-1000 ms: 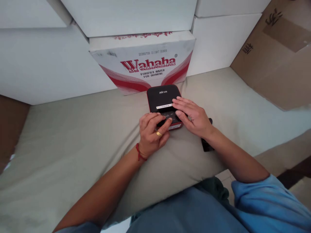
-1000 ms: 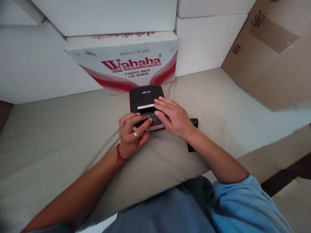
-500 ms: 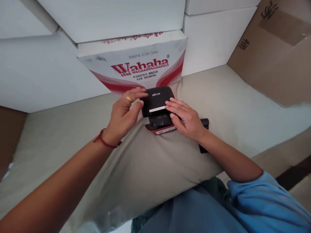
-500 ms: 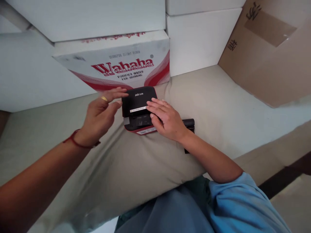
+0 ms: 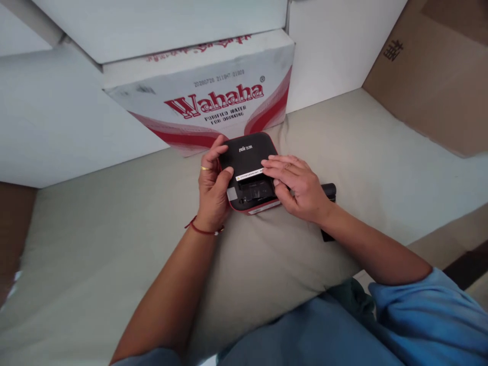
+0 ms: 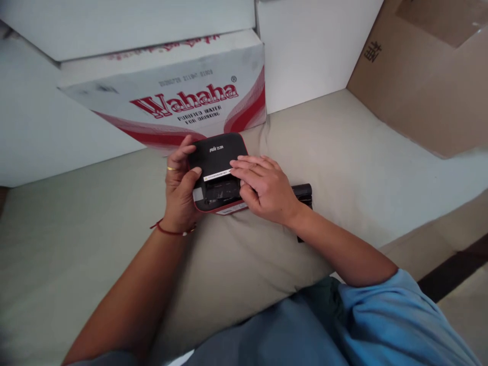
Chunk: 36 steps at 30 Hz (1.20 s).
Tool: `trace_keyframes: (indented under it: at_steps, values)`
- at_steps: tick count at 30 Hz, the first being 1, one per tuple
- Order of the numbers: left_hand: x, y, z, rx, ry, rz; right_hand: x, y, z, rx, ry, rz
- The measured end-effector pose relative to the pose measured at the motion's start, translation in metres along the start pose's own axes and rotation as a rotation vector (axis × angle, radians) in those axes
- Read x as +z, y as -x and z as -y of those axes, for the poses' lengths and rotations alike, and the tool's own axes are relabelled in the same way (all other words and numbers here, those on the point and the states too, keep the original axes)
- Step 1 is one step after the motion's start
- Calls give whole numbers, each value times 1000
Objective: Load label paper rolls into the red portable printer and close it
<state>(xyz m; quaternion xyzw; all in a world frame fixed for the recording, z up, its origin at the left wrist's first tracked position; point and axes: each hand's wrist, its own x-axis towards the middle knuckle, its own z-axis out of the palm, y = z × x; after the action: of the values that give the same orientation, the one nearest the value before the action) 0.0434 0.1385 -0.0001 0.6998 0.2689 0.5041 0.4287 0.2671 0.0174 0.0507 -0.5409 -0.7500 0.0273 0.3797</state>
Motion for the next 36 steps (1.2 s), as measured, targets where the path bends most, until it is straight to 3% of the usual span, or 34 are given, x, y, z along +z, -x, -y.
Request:
trace_keyframes:
  at_steps: [5, 11, 15, 19, 24, 28, 30, 32, 34, 36]
  values:
    - [3, 4, 3, 34, -23, -1, 7, 16, 4, -69, 10, -52]
    - [2, 9, -7, -49, 52, 98, 21, 38, 3, -212, -16, -85]
    - [1, 10, -9, -86, 74, 162, 22, 35, 0, -200, -10, -154]
    - [4, 14, -7, -94, 96, 120, 19, 31, 3, -256, -34, -224]
    - [3, 18, -3, -84, 93, 109, 21, 30, 6, -221, 8, -172]
    - [-6, 19, 7, -62, 96, 211, 7, 19, 14, -270, -84, -186]
    - [-10, 20, 12, -92, 150, 266, -8, 5, 20, -223, -196, -140]
    - [-12, 23, 17, -126, 238, 272, -25, -16, 23, -47, -264, -38]
    - [-10, 27, 20, -156, 333, 226, -38, -44, 23, 148, -205, 128]
    - [-8, 31, 21, -181, 401, 160, -42, -74, 21, 228, -24, 374]
